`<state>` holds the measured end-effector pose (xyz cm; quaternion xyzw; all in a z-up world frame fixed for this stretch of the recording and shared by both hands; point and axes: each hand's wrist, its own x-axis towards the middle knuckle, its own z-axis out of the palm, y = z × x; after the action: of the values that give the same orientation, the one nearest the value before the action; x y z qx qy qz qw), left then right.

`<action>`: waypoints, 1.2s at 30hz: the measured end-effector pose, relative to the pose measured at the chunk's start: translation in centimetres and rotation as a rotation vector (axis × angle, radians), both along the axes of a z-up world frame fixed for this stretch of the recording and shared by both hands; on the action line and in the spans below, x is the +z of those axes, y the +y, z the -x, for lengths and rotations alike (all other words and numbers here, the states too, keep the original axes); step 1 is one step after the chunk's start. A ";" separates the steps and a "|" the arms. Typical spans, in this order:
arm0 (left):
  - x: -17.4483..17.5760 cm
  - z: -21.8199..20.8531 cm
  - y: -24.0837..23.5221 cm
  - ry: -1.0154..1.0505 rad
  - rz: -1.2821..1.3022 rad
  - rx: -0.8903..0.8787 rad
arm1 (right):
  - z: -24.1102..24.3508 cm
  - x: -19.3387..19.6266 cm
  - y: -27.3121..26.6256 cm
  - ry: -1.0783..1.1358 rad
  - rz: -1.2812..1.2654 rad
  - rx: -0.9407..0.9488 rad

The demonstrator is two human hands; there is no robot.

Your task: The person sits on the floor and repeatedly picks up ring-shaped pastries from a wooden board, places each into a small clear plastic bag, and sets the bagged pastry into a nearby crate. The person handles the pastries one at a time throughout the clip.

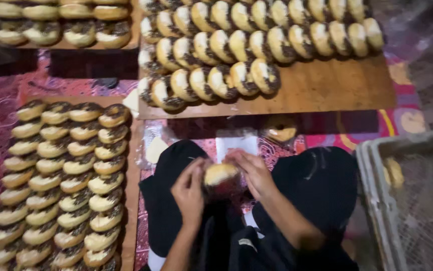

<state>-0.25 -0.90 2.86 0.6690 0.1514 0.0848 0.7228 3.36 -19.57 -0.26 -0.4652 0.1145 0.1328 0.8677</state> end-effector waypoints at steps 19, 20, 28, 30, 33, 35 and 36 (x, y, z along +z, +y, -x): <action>-9.1 -0.1 6.1 0.369 -0.096 -0.332 | 1.8 -8.3 0.3 0.477 -0.070 0.168; -9.3 -1.1 4.8 0.395 -0.144 -0.416 | 1.1 -7.9 -0.9 0.402 -0.035 0.110; -14.9 -16.8 -14.4 0.118 -0.491 -0.556 | -9.3 -14.6 -14.3 -0.005 0.515 -0.829; -16.6 -19.1 -17.9 0.314 -0.553 -0.683 | -10.2 -16.0 -16.0 0.222 0.441 -0.726; -17.0 -20.9 -20.6 0.401 -0.618 -0.848 | -10.5 -15.4 -16.5 0.491 0.033 -0.409; -17.7 -21.0 -19.9 0.320 -0.578 -0.906 | -9.4 -14.5 -15.5 0.528 0.081 -0.313; -17.9 -20.4 -18.6 0.352 -0.464 -0.850 | -8.7 -13.6 -14.6 0.549 0.083 -0.297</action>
<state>20.19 -19.49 -15.02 0.8183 -0.0371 -0.2990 0.4894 12.08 -34.20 -13.89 -0.4251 0.4167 0.1206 0.7944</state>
